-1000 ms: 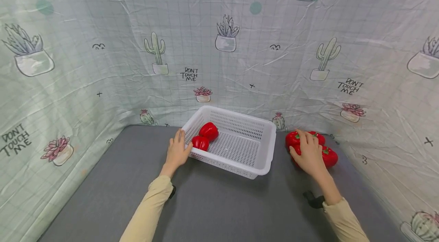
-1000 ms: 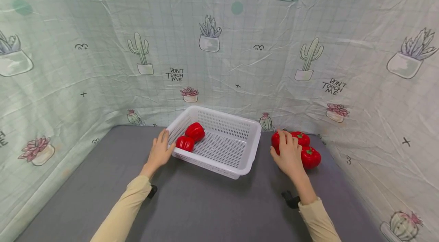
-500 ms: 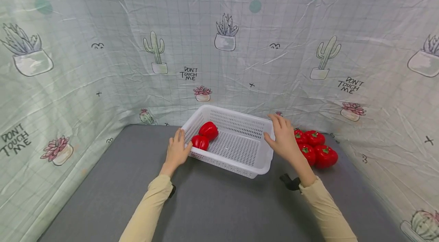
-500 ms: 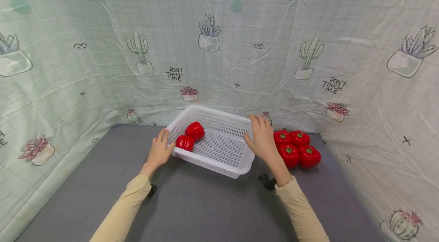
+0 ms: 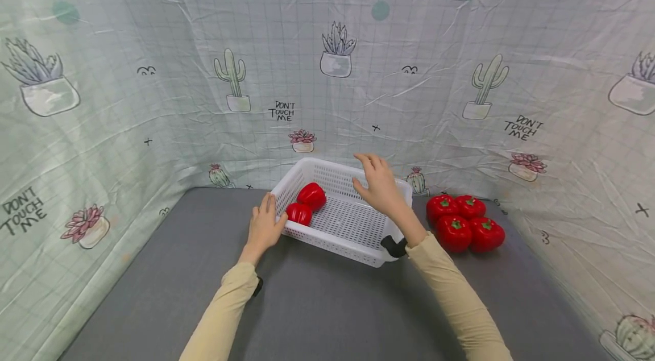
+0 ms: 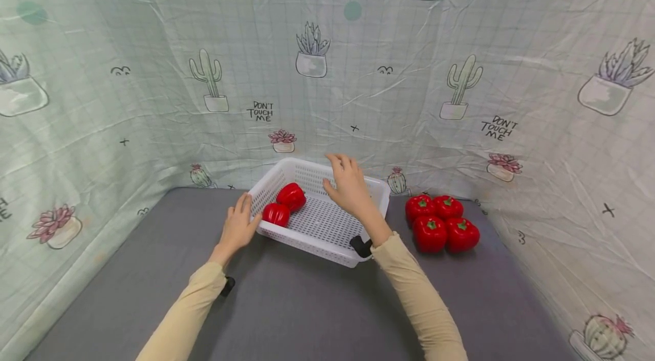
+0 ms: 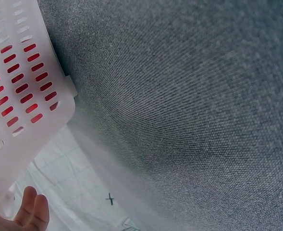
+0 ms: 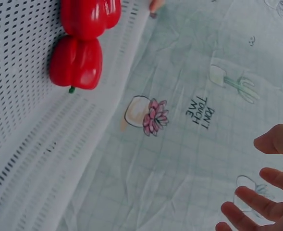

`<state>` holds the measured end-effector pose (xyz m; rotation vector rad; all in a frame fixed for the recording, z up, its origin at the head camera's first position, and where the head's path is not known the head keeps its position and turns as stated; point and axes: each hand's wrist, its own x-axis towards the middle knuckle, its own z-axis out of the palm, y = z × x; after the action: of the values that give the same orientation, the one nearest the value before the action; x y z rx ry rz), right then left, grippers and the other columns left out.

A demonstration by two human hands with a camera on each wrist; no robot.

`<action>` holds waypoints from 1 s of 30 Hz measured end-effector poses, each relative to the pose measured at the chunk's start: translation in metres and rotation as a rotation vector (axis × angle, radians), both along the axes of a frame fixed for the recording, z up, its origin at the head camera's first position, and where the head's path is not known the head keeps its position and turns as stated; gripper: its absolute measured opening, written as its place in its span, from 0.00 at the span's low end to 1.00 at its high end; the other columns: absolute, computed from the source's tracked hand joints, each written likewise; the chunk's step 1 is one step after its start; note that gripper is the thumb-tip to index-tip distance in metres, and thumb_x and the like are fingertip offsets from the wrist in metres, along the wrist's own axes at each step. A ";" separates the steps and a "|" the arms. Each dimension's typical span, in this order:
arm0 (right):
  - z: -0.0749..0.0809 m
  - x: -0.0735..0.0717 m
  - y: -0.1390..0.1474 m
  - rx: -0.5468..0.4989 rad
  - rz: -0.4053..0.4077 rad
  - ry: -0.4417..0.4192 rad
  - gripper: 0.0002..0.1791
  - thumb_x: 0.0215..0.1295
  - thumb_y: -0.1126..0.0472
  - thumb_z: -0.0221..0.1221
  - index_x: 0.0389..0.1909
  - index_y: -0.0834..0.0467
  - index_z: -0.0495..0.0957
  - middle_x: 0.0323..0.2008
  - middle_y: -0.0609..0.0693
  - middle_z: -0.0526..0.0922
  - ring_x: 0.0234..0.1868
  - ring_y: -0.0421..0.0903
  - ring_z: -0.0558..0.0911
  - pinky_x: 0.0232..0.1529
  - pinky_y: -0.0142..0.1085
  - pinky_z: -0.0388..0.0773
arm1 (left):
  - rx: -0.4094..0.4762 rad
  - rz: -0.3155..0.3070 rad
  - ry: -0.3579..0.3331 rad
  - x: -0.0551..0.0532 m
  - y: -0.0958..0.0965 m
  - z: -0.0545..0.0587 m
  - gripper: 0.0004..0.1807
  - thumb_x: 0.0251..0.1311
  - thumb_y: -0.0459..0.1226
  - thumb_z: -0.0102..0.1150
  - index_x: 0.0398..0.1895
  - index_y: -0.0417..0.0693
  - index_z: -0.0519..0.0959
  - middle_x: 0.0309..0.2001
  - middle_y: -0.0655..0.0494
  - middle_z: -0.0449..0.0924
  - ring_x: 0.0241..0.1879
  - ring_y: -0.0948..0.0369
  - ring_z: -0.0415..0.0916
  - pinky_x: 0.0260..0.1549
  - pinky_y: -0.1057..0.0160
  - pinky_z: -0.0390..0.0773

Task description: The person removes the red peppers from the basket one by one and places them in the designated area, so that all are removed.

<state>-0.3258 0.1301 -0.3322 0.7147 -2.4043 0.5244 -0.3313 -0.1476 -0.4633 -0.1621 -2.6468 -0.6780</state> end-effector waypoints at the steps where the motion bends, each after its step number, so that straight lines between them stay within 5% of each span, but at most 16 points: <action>1: 0.000 -0.004 -0.004 0.004 0.003 -0.009 0.27 0.57 0.60 0.55 0.59 0.60 0.63 0.53 0.60 0.69 0.51 0.58 0.69 0.47 0.52 0.67 | 0.001 -0.001 -0.004 0.000 0.000 0.000 0.33 0.59 0.44 0.43 0.63 0.32 0.56 0.65 0.38 0.53 0.44 0.43 0.61 0.38 0.46 0.68; 9: -0.007 -0.034 -0.029 0.064 0.003 -0.092 0.25 0.60 0.58 0.52 0.59 0.57 0.64 0.54 0.57 0.69 0.53 0.56 0.68 0.48 0.51 0.67 | -0.009 -0.003 -0.011 -0.001 -0.001 -0.003 0.33 0.59 0.45 0.42 0.64 0.33 0.56 0.66 0.39 0.53 0.43 0.43 0.62 0.38 0.45 0.67; 19: -0.036 -0.072 -0.049 0.159 0.000 -0.208 0.24 0.62 0.57 0.51 0.59 0.54 0.63 0.59 0.52 0.66 0.58 0.53 0.64 0.51 0.53 0.64 | -0.003 -0.008 -0.005 0.000 -0.001 -0.003 0.33 0.58 0.45 0.41 0.64 0.33 0.56 0.66 0.39 0.53 0.44 0.43 0.61 0.38 0.44 0.67; 30: -0.064 -0.094 -0.067 0.348 0.026 -0.325 0.30 0.62 0.53 0.50 0.65 0.50 0.56 0.66 0.48 0.57 0.61 0.52 0.61 0.53 0.55 0.61 | -0.008 0.001 -0.028 0.000 -0.001 0.000 0.33 0.59 0.44 0.43 0.64 0.34 0.55 0.66 0.39 0.52 0.45 0.42 0.61 0.40 0.44 0.67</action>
<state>-0.4196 0.0628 -0.3963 0.8617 -2.8345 0.2455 -0.3317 -0.1487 -0.4636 -0.1543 -2.6762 -0.6740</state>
